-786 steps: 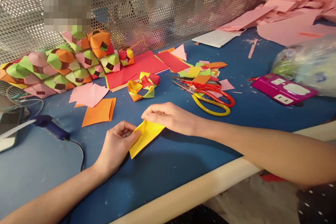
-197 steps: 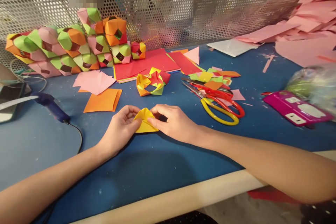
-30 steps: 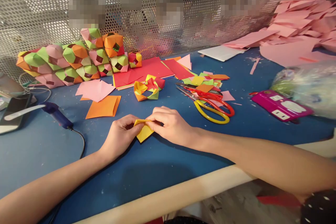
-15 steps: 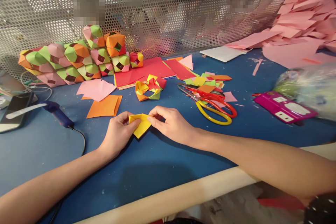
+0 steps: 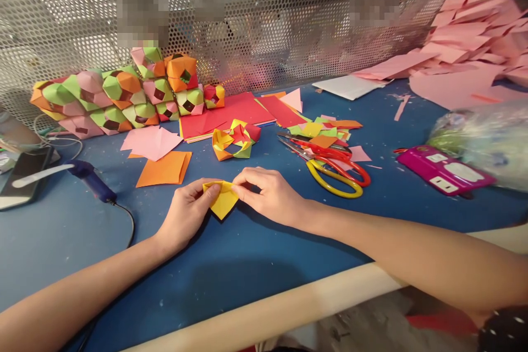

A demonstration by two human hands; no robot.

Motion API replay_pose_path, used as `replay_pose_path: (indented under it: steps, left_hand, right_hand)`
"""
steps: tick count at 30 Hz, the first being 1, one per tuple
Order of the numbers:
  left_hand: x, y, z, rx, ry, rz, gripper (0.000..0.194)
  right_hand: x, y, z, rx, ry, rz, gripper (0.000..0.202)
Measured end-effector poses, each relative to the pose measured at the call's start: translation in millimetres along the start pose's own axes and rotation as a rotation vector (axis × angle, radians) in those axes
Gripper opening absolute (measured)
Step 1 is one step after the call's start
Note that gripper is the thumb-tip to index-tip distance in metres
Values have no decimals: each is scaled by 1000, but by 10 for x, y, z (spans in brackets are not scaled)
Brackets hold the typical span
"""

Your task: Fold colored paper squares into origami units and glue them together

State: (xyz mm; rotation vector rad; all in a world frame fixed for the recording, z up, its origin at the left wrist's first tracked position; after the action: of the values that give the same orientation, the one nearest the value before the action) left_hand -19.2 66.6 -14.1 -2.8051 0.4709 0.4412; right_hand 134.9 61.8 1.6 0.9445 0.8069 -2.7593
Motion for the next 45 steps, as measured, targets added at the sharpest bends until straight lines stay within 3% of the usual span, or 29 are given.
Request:
replay_pose_path:
  steps: [5, 12, 22, 29, 36, 42, 45]
  left_hand:
    - [24, 3, -40, 33, -49, 44, 31]
    - [-5, 52, 51, -45, 119, 20, 42]
    - [1, 37, -76, 43, -88, 51, 42]
    - [63, 36, -96, 114, -157, 102, 31]
    - [46, 36, -112, 100, -219, 67, 18]
    - [37, 60, -114, 108, -219, 53, 20]
    - [-4, 79, -145, 106, -187, 39, 30]
  right_hand:
    - [2, 12, 21, -59, 4, -24, 11]
    - [-41, 4, 49, -91, 7, -53, 11]
    - [-6, -5, 11, -40, -4, -9, 11]
    - [-56, 18, 77, -78, -31, -76, 18]
    - [-5, 58, 120, -157, -11, -21, 10]
    - [-3, 59, 122, -144, -14, -30, 12]
    - [-20, 38, 85, -89, -46, -34, 12]
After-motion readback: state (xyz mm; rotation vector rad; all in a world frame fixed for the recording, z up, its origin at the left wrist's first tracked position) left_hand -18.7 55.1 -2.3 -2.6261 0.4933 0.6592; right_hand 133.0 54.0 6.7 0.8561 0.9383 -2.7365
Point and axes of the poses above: each hand's wrist, its own y-axis away from the middle knuckle, its own x-axis out of the palm, z = x × y, the point moved 5 cm from there along -y, towards the middle knuckle, and after that the axes turned 11 degrees about x, right-handed, at the moved point
